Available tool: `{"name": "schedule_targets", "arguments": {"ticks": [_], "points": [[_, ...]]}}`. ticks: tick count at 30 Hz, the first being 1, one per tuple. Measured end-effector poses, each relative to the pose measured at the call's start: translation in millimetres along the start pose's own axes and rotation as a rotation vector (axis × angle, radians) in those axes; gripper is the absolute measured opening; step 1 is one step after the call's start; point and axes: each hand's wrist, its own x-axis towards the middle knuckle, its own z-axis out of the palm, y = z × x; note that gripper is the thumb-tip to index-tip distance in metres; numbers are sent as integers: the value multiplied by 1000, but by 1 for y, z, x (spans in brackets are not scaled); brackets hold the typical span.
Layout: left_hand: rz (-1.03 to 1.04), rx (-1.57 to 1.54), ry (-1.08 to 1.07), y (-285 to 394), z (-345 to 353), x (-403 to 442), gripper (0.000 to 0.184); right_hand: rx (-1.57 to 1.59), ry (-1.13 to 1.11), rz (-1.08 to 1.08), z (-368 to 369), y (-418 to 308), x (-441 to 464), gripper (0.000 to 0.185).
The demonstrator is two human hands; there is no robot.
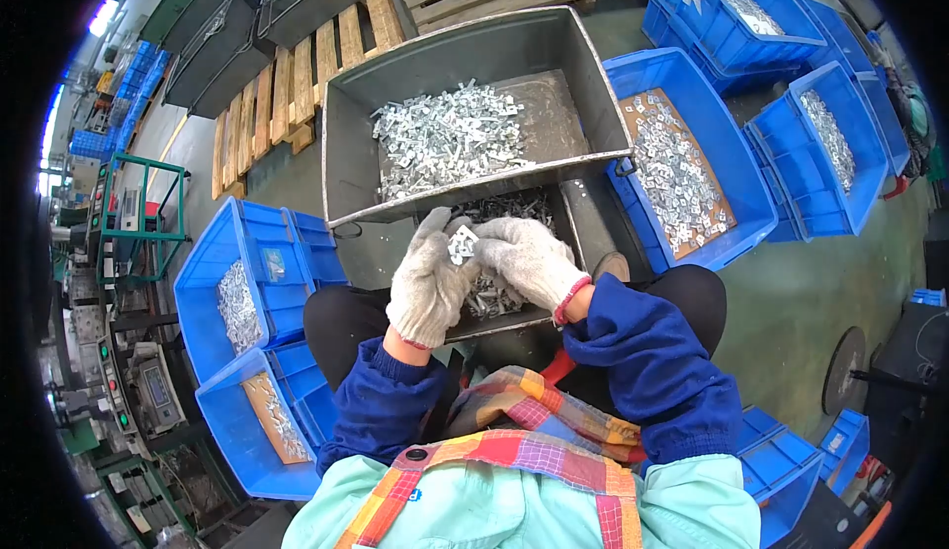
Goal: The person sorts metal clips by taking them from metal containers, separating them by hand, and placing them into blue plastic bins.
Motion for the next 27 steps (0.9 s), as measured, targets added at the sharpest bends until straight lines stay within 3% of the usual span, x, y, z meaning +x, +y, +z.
{"name": "schedule_targets", "arguments": {"ticks": [6,9,12,15,18,21,24,27], "points": [[-78,215,109,-1,-6,1,38,-134,63,-23,1,4,0,32],[-136,359,-12,-2,-20,6,40,-359,188,-316,3,22,9,34],[-62,563,132,-2,5,-3,43,-590,202,-399,0,21,11,35],[-34,578,81,-4,-1,-2,49,-620,227,-467,0,25,14,35],[-43,567,71,-5,4,-1,54,-464,241,-454,-1,32,18,31],[-45,622,46,-1,12,-3,58,-89,110,-30,3,-5,-7,28],[-22,747,-5,-1,6,0,62,105,97,-18,1,5,-2,28],[-60,522,-45,0,7,-1,59,148,104,4,-1,-4,-7,28]]}}
